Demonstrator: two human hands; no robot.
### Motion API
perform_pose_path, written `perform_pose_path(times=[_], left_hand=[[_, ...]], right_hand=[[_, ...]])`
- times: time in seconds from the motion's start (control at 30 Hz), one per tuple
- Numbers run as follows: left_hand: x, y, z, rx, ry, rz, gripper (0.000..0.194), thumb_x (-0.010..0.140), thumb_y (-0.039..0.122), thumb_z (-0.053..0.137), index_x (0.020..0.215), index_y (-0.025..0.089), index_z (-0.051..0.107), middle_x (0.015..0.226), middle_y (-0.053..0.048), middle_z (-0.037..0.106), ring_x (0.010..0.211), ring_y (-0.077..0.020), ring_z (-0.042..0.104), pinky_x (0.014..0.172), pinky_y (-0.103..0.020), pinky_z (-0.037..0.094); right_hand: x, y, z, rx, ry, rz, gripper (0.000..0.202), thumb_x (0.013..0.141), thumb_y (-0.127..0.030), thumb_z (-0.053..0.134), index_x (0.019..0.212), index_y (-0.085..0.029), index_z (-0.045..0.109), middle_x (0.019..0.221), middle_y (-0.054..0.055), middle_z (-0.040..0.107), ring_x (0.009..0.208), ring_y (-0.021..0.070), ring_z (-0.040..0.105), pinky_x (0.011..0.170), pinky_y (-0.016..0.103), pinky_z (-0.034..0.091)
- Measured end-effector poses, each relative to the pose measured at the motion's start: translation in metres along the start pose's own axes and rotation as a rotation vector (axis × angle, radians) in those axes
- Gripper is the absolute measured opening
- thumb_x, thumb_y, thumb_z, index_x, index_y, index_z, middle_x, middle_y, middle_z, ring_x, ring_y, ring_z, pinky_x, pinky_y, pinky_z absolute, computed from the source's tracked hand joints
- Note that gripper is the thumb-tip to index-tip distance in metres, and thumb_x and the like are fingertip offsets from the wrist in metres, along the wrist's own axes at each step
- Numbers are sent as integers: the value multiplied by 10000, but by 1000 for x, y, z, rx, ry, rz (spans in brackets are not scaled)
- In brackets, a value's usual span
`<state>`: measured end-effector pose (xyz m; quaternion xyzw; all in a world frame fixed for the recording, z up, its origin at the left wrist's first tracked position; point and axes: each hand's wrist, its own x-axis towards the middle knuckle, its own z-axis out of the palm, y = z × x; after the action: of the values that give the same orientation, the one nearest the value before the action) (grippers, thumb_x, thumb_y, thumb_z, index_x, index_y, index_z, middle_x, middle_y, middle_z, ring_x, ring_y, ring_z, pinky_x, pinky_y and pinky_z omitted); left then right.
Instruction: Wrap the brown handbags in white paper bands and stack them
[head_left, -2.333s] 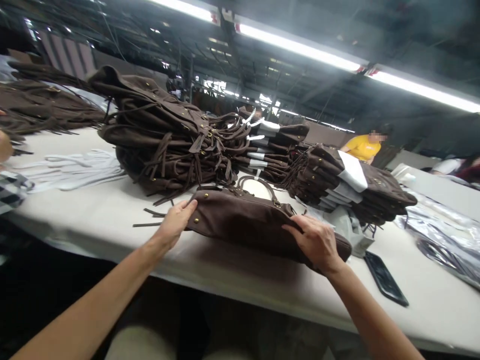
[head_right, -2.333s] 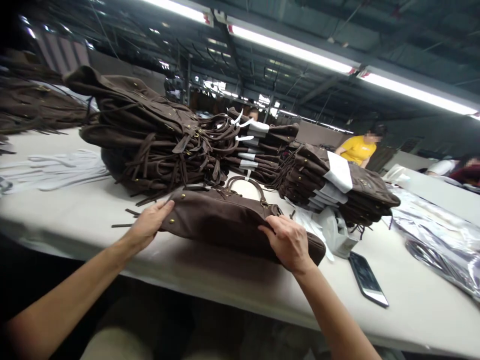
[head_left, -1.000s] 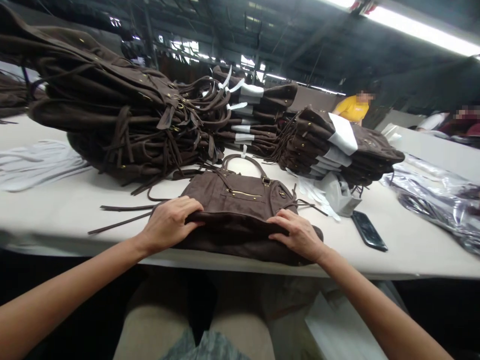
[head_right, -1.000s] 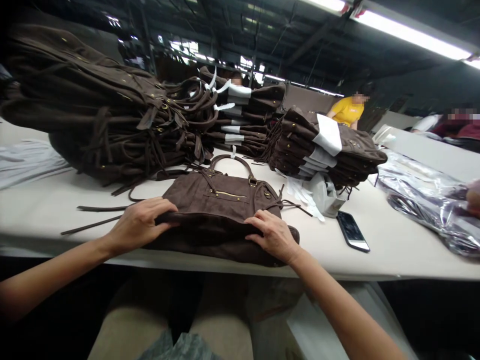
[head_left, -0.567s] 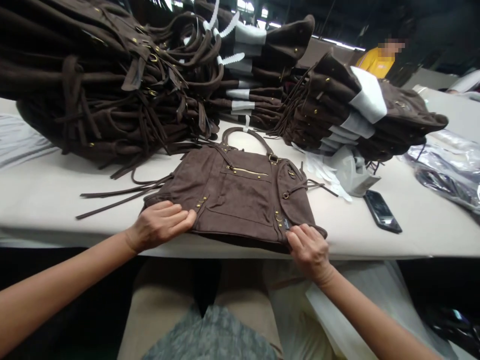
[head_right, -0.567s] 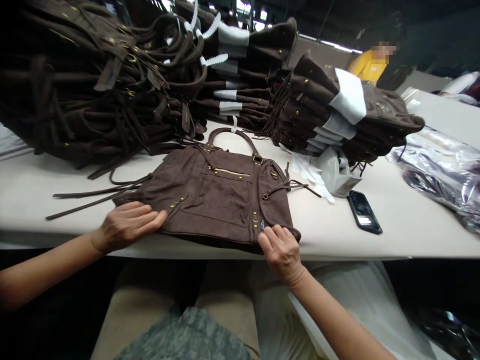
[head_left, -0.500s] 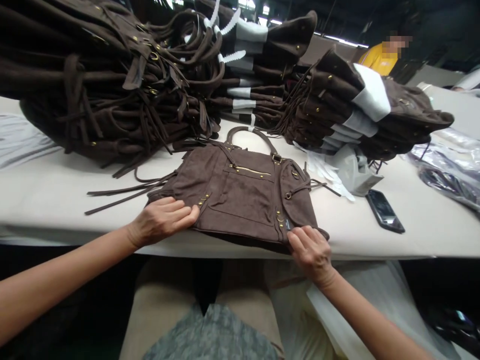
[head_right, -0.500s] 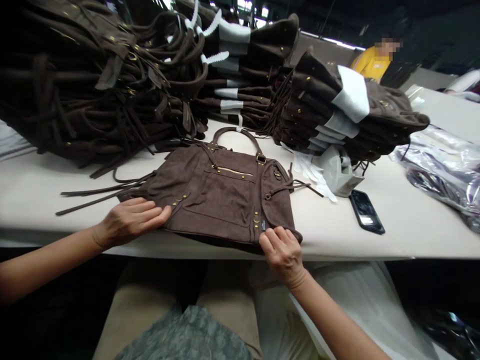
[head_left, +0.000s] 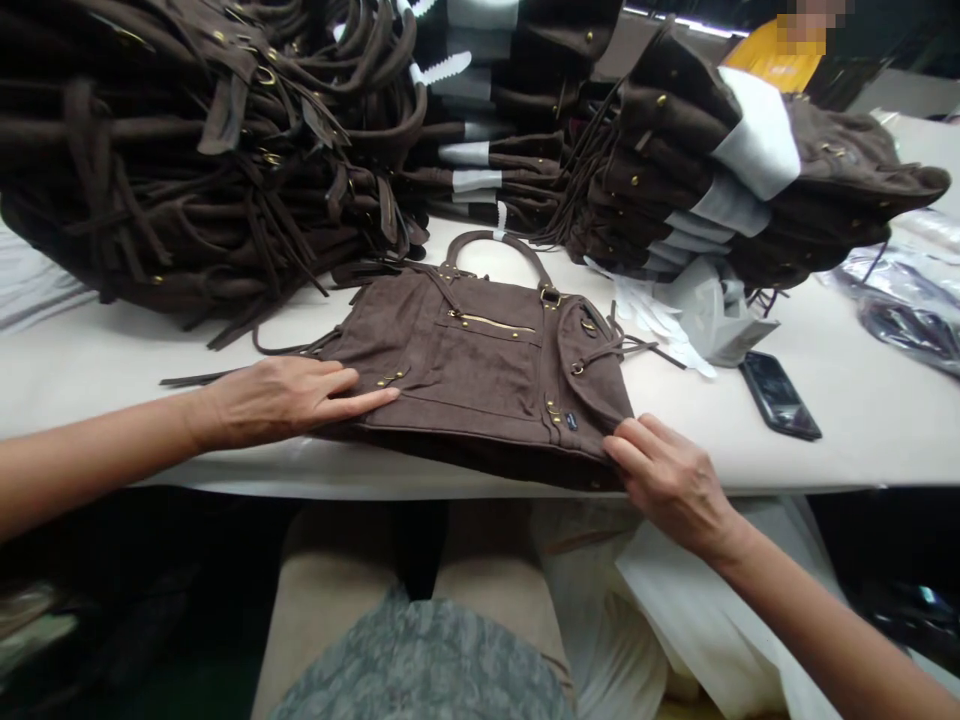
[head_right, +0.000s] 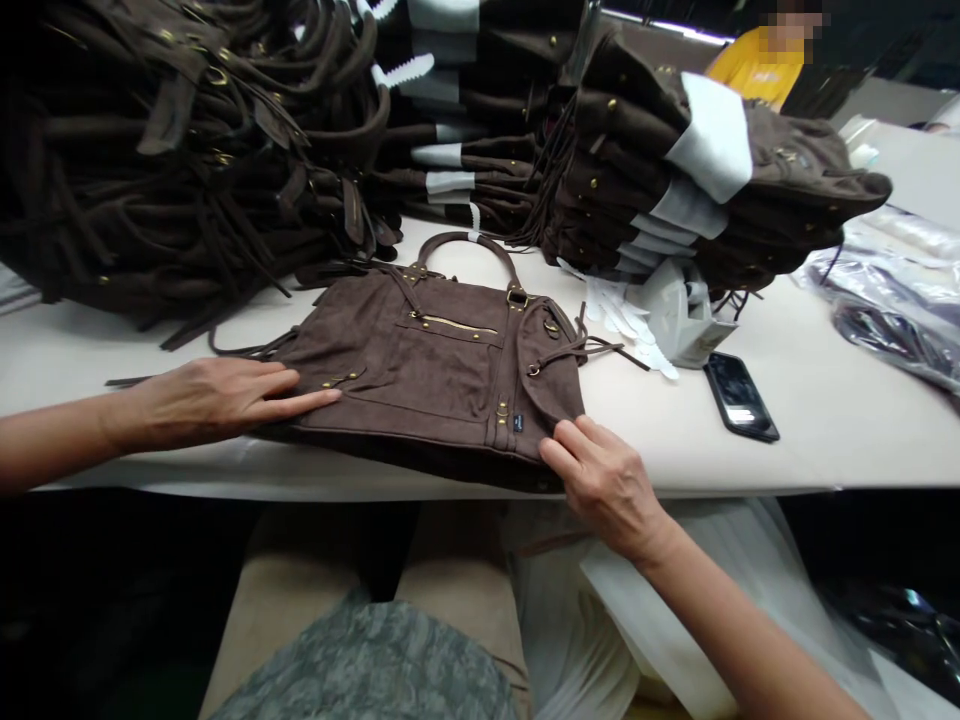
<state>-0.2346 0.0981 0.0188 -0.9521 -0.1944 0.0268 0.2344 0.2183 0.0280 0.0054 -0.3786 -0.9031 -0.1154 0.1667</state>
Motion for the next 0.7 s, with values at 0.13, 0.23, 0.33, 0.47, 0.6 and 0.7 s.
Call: perform_pose_path(times=[0.13,0.23,0.33,0.47,0.6,0.7], left_hand=[[0,-2,18,112,113,-44,722,858,-12,378,1438,410,289,735,1,410,609,-154,399,575,-243,337],[-3,8,31,95,154,-156,756,862,-14,392,1435,465,270,730,9,361,623,-152,385,628,-248,357],[-6,15,32,-1,95,-192,756,876,-2,379,1453,468,243,772,-2,394,666,-157,412,704,-272,402],[-11,27,16,-96,18,-242,735,867,28,383,1453,456,267,1070,-81,494,902,-212,516,825,-351,454],[-4,49,2,-123,-21,-266,664,814,107,486,1444,275,366,1403,-211,348,1290,-379,387,953,-499,429],[11,63,-2,-81,-94,-287,613,763,74,505,1371,125,445,1405,-288,362,1346,-408,341,1002,-555,393]], right_hand=[[-4,6,35,-94,205,-23,254,858,25,440,869,-172,600,711,27,472,694,162,389,600,272,314],[-15,-1,53,-111,286,77,301,830,54,457,946,-180,607,759,34,493,720,159,412,621,259,334],[-27,-15,56,-156,246,163,332,826,37,470,1030,-183,611,853,60,529,787,180,450,681,271,385],[-40,-39,50,-219,139,207,376,857,-81,514,1229,-124,550,1074,138,548,954,244,491,832,353,434],[-39,-50,43,-237,65,209,413,866,-253,568,1240,-80,546,1112,166,556,996,280,504,837,393,438],[-31,-42,37,-287,-50,116,336,866,-222,577,1184,-112,584,1062,135,590,946,265,515,803,396,440]])
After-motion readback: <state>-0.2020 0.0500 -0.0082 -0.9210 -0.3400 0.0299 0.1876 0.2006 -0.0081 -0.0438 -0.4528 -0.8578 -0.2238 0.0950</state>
